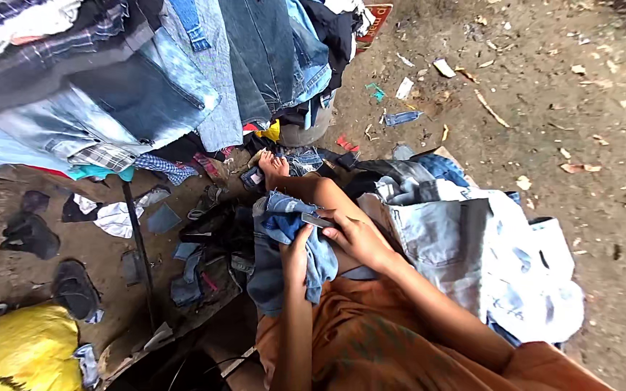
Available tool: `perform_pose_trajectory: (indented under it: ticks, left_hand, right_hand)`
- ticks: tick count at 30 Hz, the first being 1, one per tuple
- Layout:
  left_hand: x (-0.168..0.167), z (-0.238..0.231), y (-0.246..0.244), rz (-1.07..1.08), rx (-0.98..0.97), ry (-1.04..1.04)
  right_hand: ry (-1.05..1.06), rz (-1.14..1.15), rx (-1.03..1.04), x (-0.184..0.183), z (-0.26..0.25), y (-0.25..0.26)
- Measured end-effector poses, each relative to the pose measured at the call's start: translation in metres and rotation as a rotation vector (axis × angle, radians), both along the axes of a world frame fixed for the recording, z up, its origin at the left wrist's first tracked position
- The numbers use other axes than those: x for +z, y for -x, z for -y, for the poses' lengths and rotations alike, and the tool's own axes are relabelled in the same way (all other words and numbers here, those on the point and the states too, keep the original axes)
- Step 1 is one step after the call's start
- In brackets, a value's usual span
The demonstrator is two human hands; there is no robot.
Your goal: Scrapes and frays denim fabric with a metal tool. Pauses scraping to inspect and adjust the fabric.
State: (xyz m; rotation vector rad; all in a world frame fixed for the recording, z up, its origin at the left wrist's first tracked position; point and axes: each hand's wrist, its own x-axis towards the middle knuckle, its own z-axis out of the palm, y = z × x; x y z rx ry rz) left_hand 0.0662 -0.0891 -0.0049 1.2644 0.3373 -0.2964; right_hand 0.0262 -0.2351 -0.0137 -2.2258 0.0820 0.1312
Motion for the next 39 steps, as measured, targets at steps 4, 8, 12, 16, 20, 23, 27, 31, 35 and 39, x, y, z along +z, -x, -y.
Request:
perform_pose_trajectory:
  ticks: [4,8,12,16,20,23,27,31,35,39]
  left_hand:
    - [-0.003,0.005,0.001,-0.031,0.0,0.007]
    - [-0.002,0.007,0.002,-0.031,0.019,0.015]
    - [-0.003,0.007,0.002,-0.046,0.027,0.021]
    - [-0.006,0.009,0.004,-0.04,0.05,0.053]
    - [-0.005,0.006,0.003,-0.049,0.038,0.021]
    - [-0.005,0.004,0.002,-0.051,0.025,0.014]
    - [-0.006,0.006,0.002,-0.061,0.018,0.024]
    - [-0.004,0.004,0.004,-0.066,0.0,0.014]
    - [-0.003,0.004,0.006,-0.053,-0.005,0.018]
    - [-0.006,0.005,0.008,-0.033,-0.01,0.06]
  right_hand:
    - [0.209,0.144,-0.139,-0.004,-0.004,-0.003]
    - [0.004,0.004,-0.327,-0.005,0.031,-0.011]
    - [-0.213,-0.008,-0.14,0.003,0.031,-0.003]
    - [0.061,0.084,-0.015,0.006,0.007,0.004]
    - [0.077,0.121,-0.12,-0.011,0.004,0.0]
    - [-0.117,0.039,-0.191,-0.007,0.015,-0.001]
    - [-0.154,0.011,-0.014,-0.005,0.016,0.0]
    - [-0.143,0.062,-0.113,-0.013,0.015,-0.004]
    - [-0.183,0.042,-0.044,-0.001,0.014,0.002]
    - [-0.037,0.016,0.057,0.0,0.006,0.006]
